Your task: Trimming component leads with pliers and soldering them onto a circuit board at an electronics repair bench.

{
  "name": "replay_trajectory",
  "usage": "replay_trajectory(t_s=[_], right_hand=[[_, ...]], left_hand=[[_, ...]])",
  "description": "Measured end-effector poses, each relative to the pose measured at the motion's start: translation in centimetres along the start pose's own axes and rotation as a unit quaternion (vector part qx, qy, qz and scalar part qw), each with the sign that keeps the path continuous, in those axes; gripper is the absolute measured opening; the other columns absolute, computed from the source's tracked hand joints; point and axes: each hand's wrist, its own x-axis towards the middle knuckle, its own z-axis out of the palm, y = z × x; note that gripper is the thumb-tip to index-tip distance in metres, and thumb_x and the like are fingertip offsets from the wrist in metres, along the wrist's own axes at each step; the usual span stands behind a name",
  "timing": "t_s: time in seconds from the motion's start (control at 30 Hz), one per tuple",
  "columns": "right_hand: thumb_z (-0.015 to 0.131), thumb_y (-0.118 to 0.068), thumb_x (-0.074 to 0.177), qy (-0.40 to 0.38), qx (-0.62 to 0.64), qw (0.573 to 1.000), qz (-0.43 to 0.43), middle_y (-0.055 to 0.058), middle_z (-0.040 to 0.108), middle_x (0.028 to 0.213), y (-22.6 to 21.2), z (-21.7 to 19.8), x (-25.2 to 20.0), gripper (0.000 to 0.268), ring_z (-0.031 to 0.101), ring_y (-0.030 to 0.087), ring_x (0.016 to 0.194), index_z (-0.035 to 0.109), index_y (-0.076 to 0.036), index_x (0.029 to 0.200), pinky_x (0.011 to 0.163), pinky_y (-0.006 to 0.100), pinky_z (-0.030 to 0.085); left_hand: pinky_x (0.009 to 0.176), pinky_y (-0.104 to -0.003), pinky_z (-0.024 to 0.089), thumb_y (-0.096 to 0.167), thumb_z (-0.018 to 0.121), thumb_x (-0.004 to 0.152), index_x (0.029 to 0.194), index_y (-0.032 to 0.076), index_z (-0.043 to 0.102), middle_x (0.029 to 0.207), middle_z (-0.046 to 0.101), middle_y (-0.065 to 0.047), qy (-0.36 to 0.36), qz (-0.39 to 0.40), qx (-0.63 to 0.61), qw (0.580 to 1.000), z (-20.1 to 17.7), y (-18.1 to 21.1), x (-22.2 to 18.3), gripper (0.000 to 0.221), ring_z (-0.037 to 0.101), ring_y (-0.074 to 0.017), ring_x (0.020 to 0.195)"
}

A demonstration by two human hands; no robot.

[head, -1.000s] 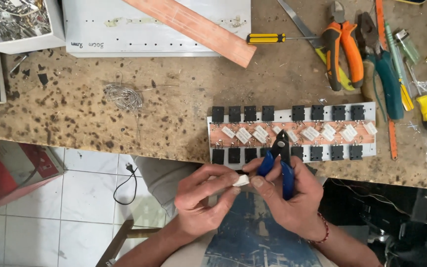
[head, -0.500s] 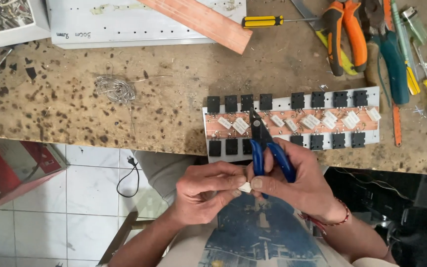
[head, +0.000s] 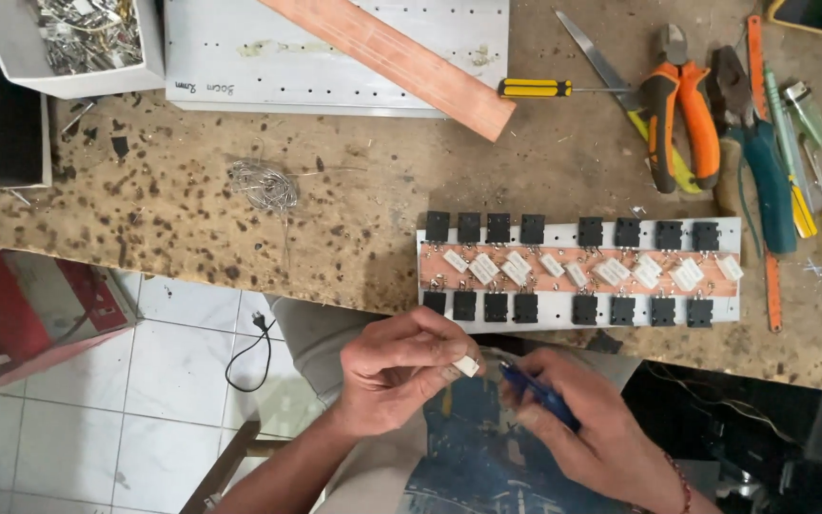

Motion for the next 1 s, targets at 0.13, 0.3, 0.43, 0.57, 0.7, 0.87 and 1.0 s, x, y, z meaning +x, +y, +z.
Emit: replay_trajectory(t_s=[0.13, 0.3, 0.43, 0.57, 0.7, 0.87, 1.0], right_hand=[[0.054, -0.039, 0.103, -0.042, 0.012, 0.999, 0.02, 0.009, 0.075, 0.111, 0.3, 0.1, -0.1, 0.029, 0.079, 0.026, 0.085, 0.069, -0.014, 0.1, 0.075, 0.044, 0.067], [0.052, -0.039, 0.104, -0.059, -0.059, 0.997, 0.003, 0.009, 0.073, 0.107, 0.4, -0.5, 0.3, 0.031, 0.074, 0.024, 0.073, 0.069, -0.013, 0.098, 0.066, 0.039, 0.061], [0.053, -0.034, 0.105, -0.061, -0.071, 0.995, -0.029, 0.011, 0.07, 0.103, 0.6, -0.5, 0.2, 0.029, 0.072, 0.029, 0.083, 0.064, -0.009, 0.094, 0.068, 0.041, 0.058], [0.053, -0.038, 0.104, -0.072, -0.116, 0.991, -0.014, 0.013, 0.067, 0.109, 1.6, -0.4, -0.3, 0.029, 0.067, 0.034, 0.081, 0.062, -0.011, 0.096, 0.067, 0.048, 0.056], [0.055, -0.035, 0.105, -0.067, -0.127, 0.989, -0.041, 0.014, 0.065, 0.098, 1.4, -0.4, -0.2, 0.03, 0.064, 0.032, 0.075, 0.054, -0.009, 0.088, 0.062, 0.042, 0.052], [0.056, -0.037, 0.104, -0.076, -0.143, 0.987, -0.015, 0.013, 0.065, 0.101, 2.1, -0.6, -0.7, 0.031, 0.063, 0.032, 0.074, 0.055, -0.01, 0.089, 0.064, 0.045, 0.051], [0.056, -0.035, 0.104, -0.066, -0.153, 0.986, -0.029, 0.016, 0.068, 0.111, 1.6, -0.7, -0.5, 0.028, 0.069, 0.035, 0.082, 0.058, -0.009, 0.094, 0.067, 0.047, 0.055]], left_hand=[[0.083, -0.035, 0.067, 0.0, 0.063, 0.106, 0.128, 0.005, 0.066, 0.116, 0.068, -0.02, -0.011, 0.021, 0.089, 0.996, -0.7, 0.4, 0.5, 0.022, 0.077, -0.0308, 0.096], [0.077, -0.032, 0.068, -0.008, 0.063, 0.102, 0.121, -0.002, 0.066, 0.113, 0.066, -0.022, -0.041, 0.068, 0.235, 0.969, -1.2, 1.4, 0.7, 0.02, 0.077, -0.0311, 0.089], [0.069, -0.03, 0.062, -0.003, 0.06, 0.105, 0.122, -0.001, 0.066, 0.111, 0.066, -0.022, -0.046, 0.073, 0.262, 0.961, -1.8, 1.3, 0.3, 0.018, 0.073, -0.0276, 0.085], [0.077, -0.033, 0.065, -0.01, 0.06, 0.101, 0.12, -0.005, 0.066, 0.113, 0.065, -0.023, -0.067, 0.067, 0.266, 0.959, -1.8, 1.5, 0.3, 0.02, 0.072, -0.0299, 0.091], [0.078, -0.035, 0.063, -0.007, 0.057, 0.103, 0.12, -0.003, 0.067, 0.111, 0.065, -0.022, -0.082, 0.059, 0.282, 0.954, -1.9, 1.8, 0.3, 0.02, 0.071, -0.0319, 0.095], [0.075, -0.033, 0.063, -0.01, 0.056, 0.1, 0.114, -0.008, 0.067, 0.11, 0.062, -0.024, -0.082, 0.054, 0.277, 0.956, -2.0, 1.9, 0.3, 0.017, 0.071, -0.0325, 0.09], [0.074, -0.032, 0.062, -0.014, 0.055, 0.098, 0.117, -0.009, 0.065, 0.112, 0.06, -0.025, -0.082, 0.053, 0.283, 0.954, -2.1, 1.8, 0.0, 0.022, 0.069, -0.0323, 0.088]])
